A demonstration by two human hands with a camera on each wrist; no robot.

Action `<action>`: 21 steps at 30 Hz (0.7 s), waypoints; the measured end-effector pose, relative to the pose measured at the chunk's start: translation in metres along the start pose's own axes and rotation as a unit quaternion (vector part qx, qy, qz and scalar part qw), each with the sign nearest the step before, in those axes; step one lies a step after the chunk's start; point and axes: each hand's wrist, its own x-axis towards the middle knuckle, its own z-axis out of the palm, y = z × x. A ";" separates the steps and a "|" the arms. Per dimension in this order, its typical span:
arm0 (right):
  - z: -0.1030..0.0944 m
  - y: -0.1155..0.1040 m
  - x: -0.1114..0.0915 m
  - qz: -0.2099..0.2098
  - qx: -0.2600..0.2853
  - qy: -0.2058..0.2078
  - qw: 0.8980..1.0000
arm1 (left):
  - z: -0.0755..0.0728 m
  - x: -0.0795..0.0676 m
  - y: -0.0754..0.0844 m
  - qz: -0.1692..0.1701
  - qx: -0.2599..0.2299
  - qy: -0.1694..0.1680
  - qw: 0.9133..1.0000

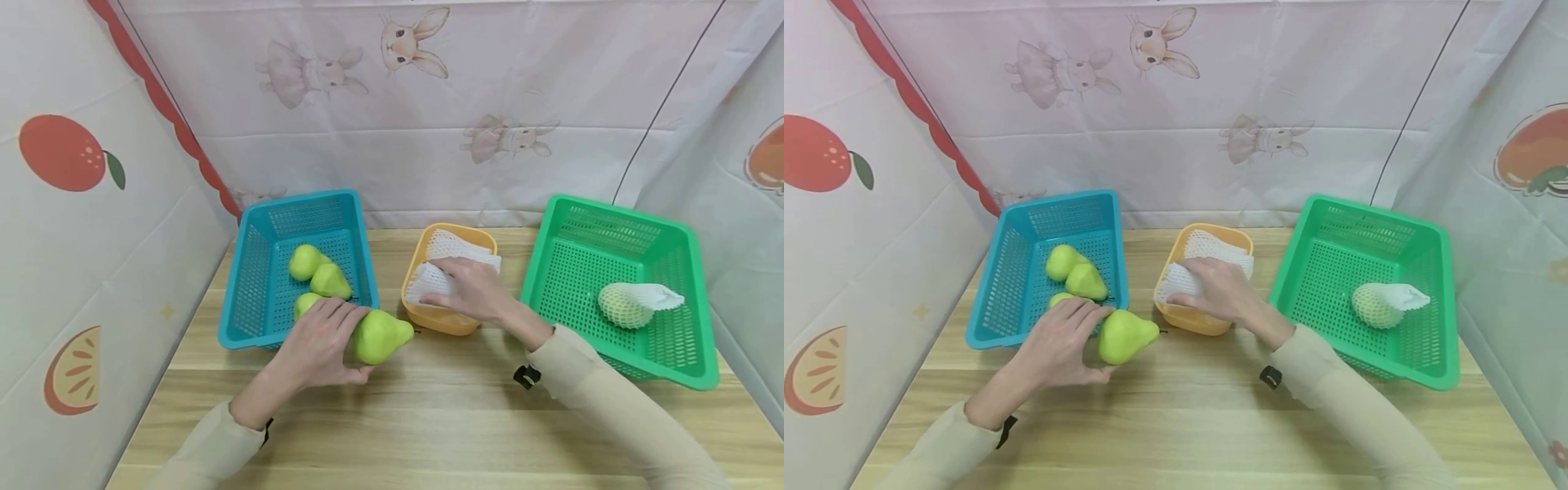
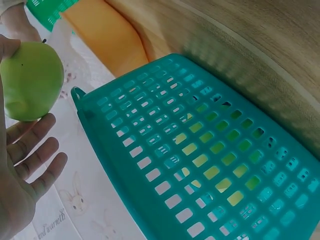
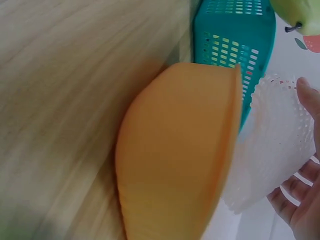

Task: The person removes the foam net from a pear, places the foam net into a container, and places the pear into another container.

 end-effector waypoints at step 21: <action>0.022 0.011 -0.014 0.023 -0.010 -0.013 1.000 | -0.004 -0.003 -0.005 -0.009 0.008 -0.007 1.000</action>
